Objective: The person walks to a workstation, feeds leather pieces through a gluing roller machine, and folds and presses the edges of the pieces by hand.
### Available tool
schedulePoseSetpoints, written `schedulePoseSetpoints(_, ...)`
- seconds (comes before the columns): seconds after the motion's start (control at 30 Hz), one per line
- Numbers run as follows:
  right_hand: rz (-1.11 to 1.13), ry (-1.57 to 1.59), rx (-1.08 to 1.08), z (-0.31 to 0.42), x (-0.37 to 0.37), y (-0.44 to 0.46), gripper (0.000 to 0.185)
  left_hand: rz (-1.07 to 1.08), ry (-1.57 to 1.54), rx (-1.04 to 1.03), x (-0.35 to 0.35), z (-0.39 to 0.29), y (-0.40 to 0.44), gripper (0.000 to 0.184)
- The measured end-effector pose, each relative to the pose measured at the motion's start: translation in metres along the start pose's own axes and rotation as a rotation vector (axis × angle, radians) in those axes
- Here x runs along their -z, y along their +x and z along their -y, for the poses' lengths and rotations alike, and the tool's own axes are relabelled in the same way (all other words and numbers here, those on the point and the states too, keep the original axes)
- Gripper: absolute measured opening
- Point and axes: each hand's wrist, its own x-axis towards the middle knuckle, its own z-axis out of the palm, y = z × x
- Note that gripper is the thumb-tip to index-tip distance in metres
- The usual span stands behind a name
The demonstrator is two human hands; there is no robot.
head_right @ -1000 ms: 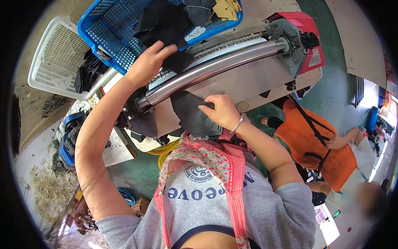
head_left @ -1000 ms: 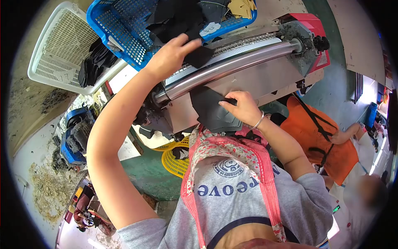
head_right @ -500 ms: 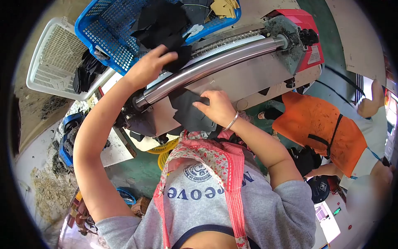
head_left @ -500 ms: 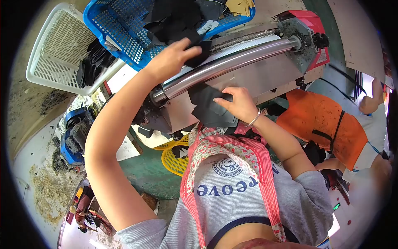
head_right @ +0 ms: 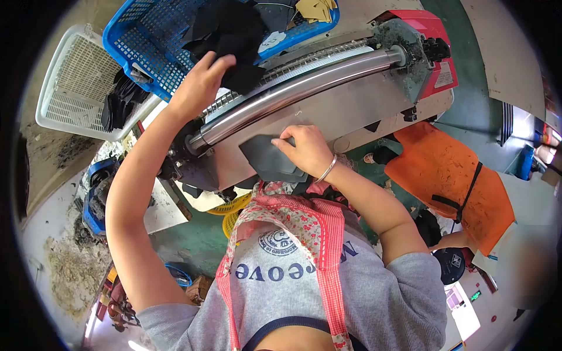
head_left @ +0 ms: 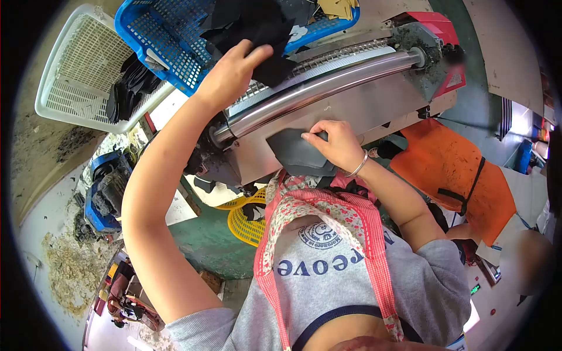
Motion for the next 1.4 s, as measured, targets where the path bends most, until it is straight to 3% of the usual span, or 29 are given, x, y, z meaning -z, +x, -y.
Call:
schedulePoseSetpoints(0.1,-0.088,-0.062,-0.027,0.000,-0.007,0.003,0.025,0.259,0.042,-0.144,-0.006,0.005,-0.011,0.029)
schedulePoseSetpoints(0.13,-0.130,-0.079,-0.035,0.000,-0.009,0.004,0.026,0.337,-0.084,-0.217,-0.017,0.015,-0.016,0.024)
schedulePoseSetpoints(0.23,-0.099,-0.008,-0.141,0.011,-0.006,0.006,0.033,0.451,-0.162,-0.155,-0.023,0.017,-0.013,0.020)
schedulePoseSetpoints(0.37,-0.043,0.008,-0.028,0.009,0.002,-0.004,0.028,0.480,-0.156,-0.217,-0.017,0.014,-0.008,0.022)
schedulePoseSetpoints(0.57,0.019,0.038,-0.026,-0.002,0.001,-0.005,0.024,0.218,-0.203,0.051,-0.020,0.014,0.001,0.017)
schedulePoseSetpoints(0.7,0.017,0.010,-0.073,0.003,0.000,0.000,0.028,-0.089,-0.012,0.037,-0.002,0.002,0.006,0.021)
schedulePoseSetpoints(0.8,0.025,-0.025,-0.135,0.007,-0.001,0.008,0.032,0.100,0.163,-0.192,-0.009,0.000,-0.002,0.033)
schedulePoseSetpoints(0.83,0.026,-0.038,-0.156,0.008,-0.002,0.010,0.034,0.368,0.074,-0.158,-0.010,-0.003,-0.005,0.035)
schedulePoseSetpoints(0.9,0.055,-0.142,-0.168,0.016,0.005,0.009,0.033,0.463,-0.191,-0.157,-0.023,0.015,-0.007,0.026)
schedulePoseSetpoints(1.0,0.034,-0.040,-0.091,0.008,0.003,0.001,0.032,0.306,-0.187,-0.296,-0.033,0.025,-0.007,0.015)
schedulePoseSetpoints(1.1,0.051,0.026,-0.068,0.005,0.008,-0.005,0.028,0.420,-0.157,0.063,-0.018,0.015,0.003,0.014)
schedulePoseSetpoints(1.23,0.024,0.052,-0.052,-0.004,0.005,-0.003,0.026,-0.044,-0.255,0.059,-0.006,0.002,0.009,0.012)
schedulePoseSetpoints(1.27,0.005,0.060,-0.043,-0.005,0.004,-0.002,0.027,0.083,-0.121,0.112,0.002,-0.006,0.010,0.014)
schedulePoseSetpoints(1.37,-0.071,-0.008,-0.096,0.001,-0.002,0.004,0.030,0.349,0.074,-0.254,-0.012,0.011,-0.005,0.022)
schedulePoseSetpoints(1.4,-0.096,-0.031,-0.114,0.004,-0.004,0.006,0.030,0.449,-0.016,-0.243,-0.017,0.010,-0.011,0.022)
